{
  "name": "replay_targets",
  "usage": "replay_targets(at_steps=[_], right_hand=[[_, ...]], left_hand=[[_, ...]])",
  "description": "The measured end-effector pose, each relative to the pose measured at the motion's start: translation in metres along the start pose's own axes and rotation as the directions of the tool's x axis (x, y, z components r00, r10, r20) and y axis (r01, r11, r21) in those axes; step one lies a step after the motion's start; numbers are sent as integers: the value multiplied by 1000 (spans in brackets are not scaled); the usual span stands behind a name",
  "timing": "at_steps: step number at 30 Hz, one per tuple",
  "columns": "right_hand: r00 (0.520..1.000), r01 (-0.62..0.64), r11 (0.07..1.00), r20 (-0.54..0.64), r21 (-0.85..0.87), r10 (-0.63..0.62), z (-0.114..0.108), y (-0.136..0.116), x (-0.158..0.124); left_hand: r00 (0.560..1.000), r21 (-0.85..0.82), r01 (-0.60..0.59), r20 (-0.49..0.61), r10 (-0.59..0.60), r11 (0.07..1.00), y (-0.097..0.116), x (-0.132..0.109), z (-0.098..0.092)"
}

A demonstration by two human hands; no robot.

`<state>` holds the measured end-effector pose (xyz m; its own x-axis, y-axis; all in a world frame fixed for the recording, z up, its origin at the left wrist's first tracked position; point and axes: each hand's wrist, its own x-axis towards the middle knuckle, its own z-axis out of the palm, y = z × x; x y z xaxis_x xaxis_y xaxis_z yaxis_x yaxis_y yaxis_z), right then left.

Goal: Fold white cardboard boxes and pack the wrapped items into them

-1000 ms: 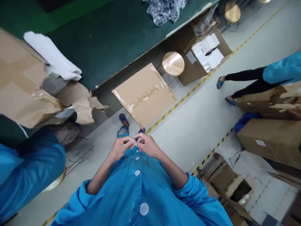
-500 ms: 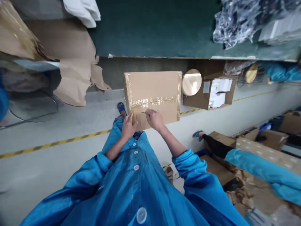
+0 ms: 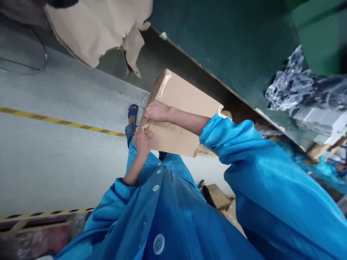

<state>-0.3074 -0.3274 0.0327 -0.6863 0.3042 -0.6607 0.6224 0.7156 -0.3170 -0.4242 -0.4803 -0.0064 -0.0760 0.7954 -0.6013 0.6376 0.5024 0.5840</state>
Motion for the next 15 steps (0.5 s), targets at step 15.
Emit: replay_targets(at_steps=[15], right_hand=[[947,321,866,119,-383,-298,-5,-11,21]], left_hand=[[986,61,152,-74,-147,987,13,23,2]])
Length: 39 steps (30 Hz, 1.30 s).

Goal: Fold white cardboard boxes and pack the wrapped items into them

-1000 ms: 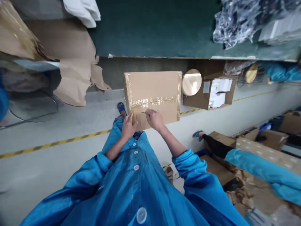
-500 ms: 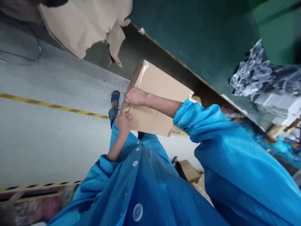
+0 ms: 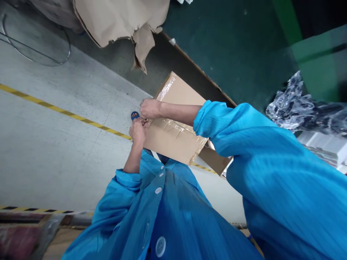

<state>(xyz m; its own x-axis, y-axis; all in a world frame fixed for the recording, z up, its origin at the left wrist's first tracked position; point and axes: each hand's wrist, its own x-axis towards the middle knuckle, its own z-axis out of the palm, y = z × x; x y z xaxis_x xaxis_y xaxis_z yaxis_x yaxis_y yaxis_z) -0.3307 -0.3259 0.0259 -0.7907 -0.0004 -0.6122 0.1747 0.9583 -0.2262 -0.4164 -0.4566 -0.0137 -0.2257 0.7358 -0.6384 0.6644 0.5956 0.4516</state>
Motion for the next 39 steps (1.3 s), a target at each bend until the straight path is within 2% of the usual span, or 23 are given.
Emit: replay_targets(at_steps=[6,12,15,17,19,20,22,24,26,28,30,32,34,36,39], right_hand=[[999,38,999,-11,-11,-38,5,27,-7],[1000,-2,998,-24,64,4,15,51,-16],[997,-65,990,-30,126,69,15,68,-26],[983,-169,971,-37,169,177,12,89,-41],[937,-329,920,-50,215,346,8,112,-64],[894,-417,876,-62,243,443,7,121,-77],[769,-577,751,-95,321,632,10,127,-100],[620,-682,598,-101,422,778,21,110,-115],[497,-729,449,-52,516,866,39,72,-118],[418,-746,322,33,584,908,59,21,-114],[360,-747,215,111,629,926,76,-31,-107],[335,-728,150,156,668,929,85,-71,-98],[342,-696,130,166,706,925,86,-94,-87],[370,-660,141,156,738,916,81,-101,-73],[435,-610,188,126,770,892,66,-90,-52]], left_hand=[[997,53,-60,45,58,997,3,-2,-7],[997,86,-75,37,72,993,6,-7,-9],[993,82,-109,43,106,991,2,-6,-5],[991,71,-130,53,126,989,-2,-5,-3],[988,56,-146,61,143,988,-3,-4,-2],[987,45,-154,63,151,987,-1,-5,-1],[985,22,-164,66,163,986,5,-7,1],[986,1,-157,62,157,988,15,-9,4],[990,-13,-132,56,133,991,24,-6,6],[991,-27,-116,66,118,993,30,1,6],[986,-48,-127,102,131,991,30,11,4],[978,-70,-145,142,153,987,27,20,0],[973,-87,-152,160,164,985,23,25,-2],[972,-106,-153,163,169,983,18,27,-2],[971,-142,-153,161,175,978,13,27,1]])
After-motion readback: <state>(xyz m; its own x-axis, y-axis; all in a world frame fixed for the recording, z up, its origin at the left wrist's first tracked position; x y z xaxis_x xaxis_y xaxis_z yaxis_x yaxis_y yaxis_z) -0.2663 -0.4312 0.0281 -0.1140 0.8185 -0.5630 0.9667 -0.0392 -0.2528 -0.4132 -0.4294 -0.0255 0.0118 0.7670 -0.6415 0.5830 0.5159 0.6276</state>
